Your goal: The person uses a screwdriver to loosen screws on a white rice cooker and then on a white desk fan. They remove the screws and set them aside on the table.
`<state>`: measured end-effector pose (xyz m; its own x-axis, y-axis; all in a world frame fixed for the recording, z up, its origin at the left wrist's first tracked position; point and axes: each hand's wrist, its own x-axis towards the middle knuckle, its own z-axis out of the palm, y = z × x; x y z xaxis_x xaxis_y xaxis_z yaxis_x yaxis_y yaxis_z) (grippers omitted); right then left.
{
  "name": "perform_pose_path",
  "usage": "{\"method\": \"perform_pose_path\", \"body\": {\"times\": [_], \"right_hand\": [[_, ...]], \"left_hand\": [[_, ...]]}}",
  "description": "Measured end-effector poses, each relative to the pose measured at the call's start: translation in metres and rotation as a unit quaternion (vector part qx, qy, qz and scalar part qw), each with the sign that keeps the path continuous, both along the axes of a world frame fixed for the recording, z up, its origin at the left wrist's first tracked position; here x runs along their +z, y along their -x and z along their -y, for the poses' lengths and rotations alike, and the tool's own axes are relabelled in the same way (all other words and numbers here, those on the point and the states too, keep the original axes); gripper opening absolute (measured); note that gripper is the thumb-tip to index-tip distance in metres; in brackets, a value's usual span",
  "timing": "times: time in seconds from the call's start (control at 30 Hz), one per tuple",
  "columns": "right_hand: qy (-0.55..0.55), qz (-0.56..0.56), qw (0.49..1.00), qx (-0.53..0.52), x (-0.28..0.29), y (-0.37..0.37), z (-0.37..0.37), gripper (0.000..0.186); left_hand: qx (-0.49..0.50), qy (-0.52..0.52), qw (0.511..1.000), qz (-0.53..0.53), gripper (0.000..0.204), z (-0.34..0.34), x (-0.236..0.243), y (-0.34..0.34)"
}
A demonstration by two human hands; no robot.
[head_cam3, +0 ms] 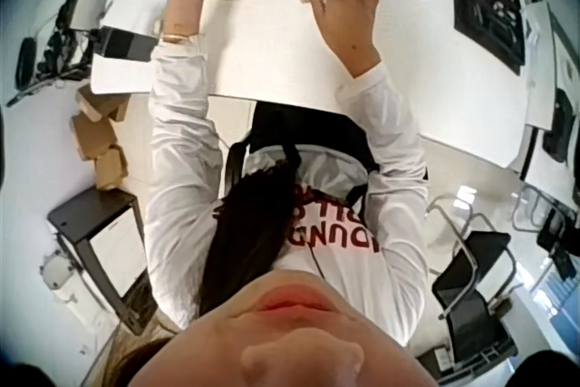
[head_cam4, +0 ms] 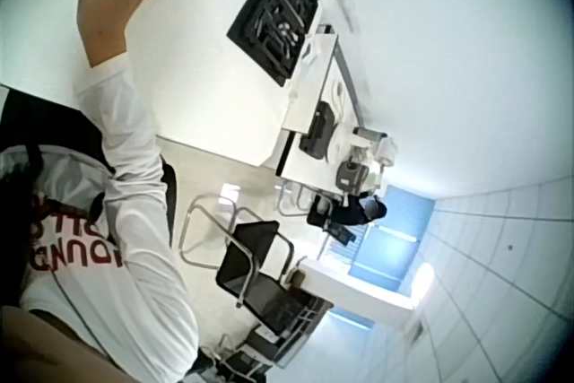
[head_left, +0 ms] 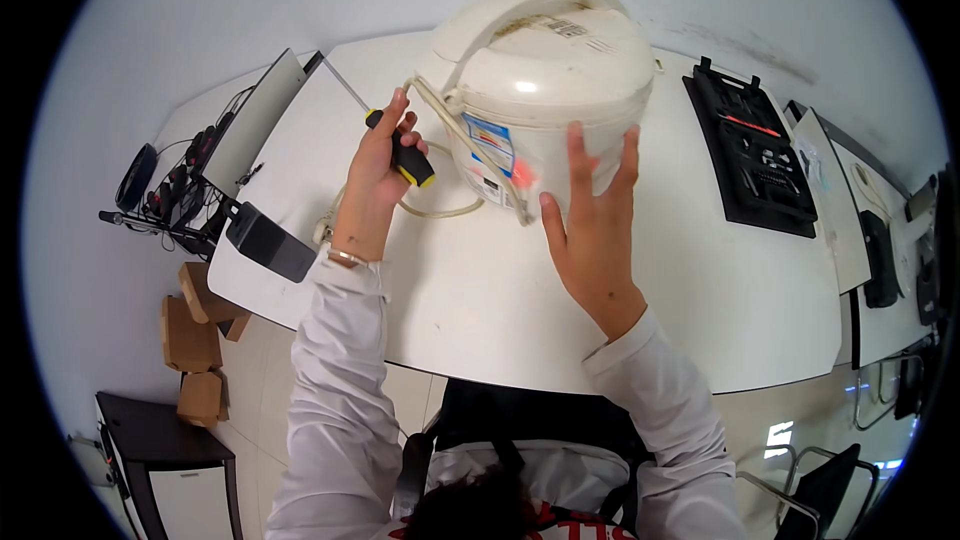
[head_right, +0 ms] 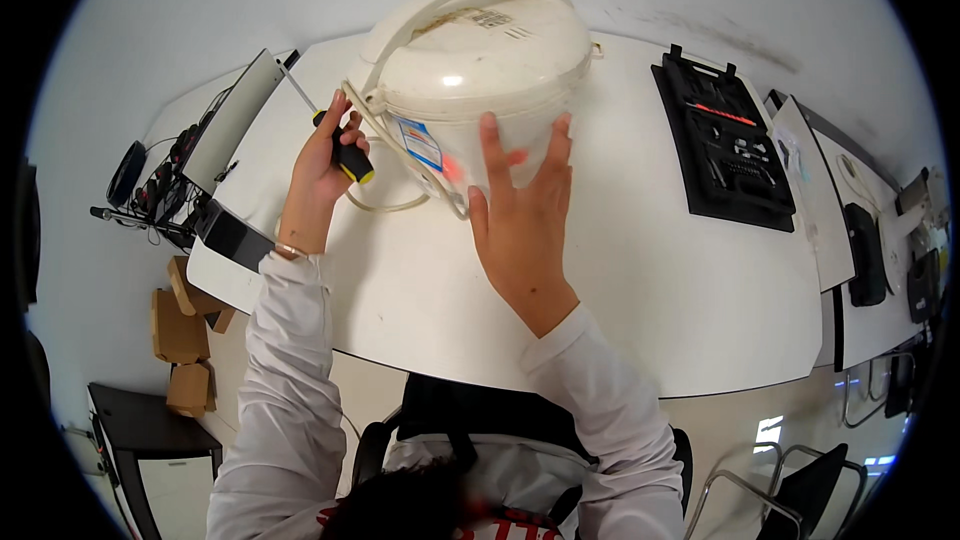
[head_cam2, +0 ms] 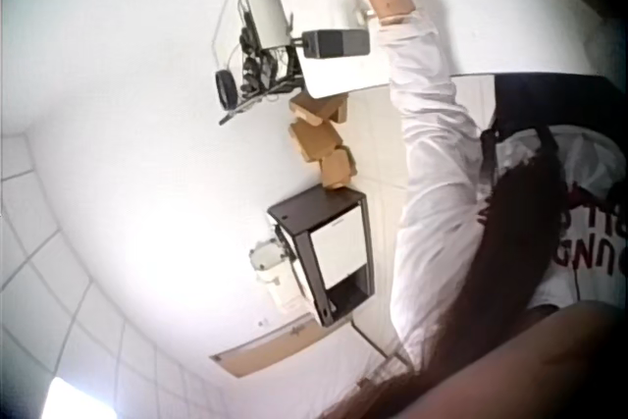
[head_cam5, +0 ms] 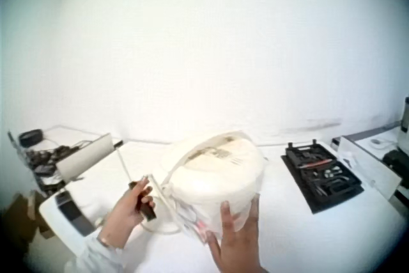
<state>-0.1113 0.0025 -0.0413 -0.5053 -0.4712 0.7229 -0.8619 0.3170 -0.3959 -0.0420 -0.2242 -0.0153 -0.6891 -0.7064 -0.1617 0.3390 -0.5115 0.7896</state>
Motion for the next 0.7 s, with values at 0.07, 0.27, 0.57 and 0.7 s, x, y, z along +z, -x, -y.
{"method": "perform_pose_path", "body": {"times": [0.07,0.27,0.57,0.7], "right_hand": [[-0.022,0.007,1.0,0.017,0.005,-0.001,0.008,0.072],[-0.11,0.002,0.993,0.038,-0.002,-0.003,0.04,0.068],[-0.186,-0.083,0.979,-0.004,-0.013,0.014,0.086,0.068],[-0.199,-0.137,0.97,-0.006,-0.021,0.021,0.114,0.067]], "left_hand": [[0.007,-0.04,0.999,-0.007,0.027,0.022,-0.003,0.01],[0.047,-0.103,0.994,-0.004,0.028,0.088,-0.014,0.043],[0.183,-0.1,0.978,0.011,0.022,0.149,-0.009,0.063],[0.259,0.023,0.965,-0.018,0.016,0.132,0.006,0.074]]}}
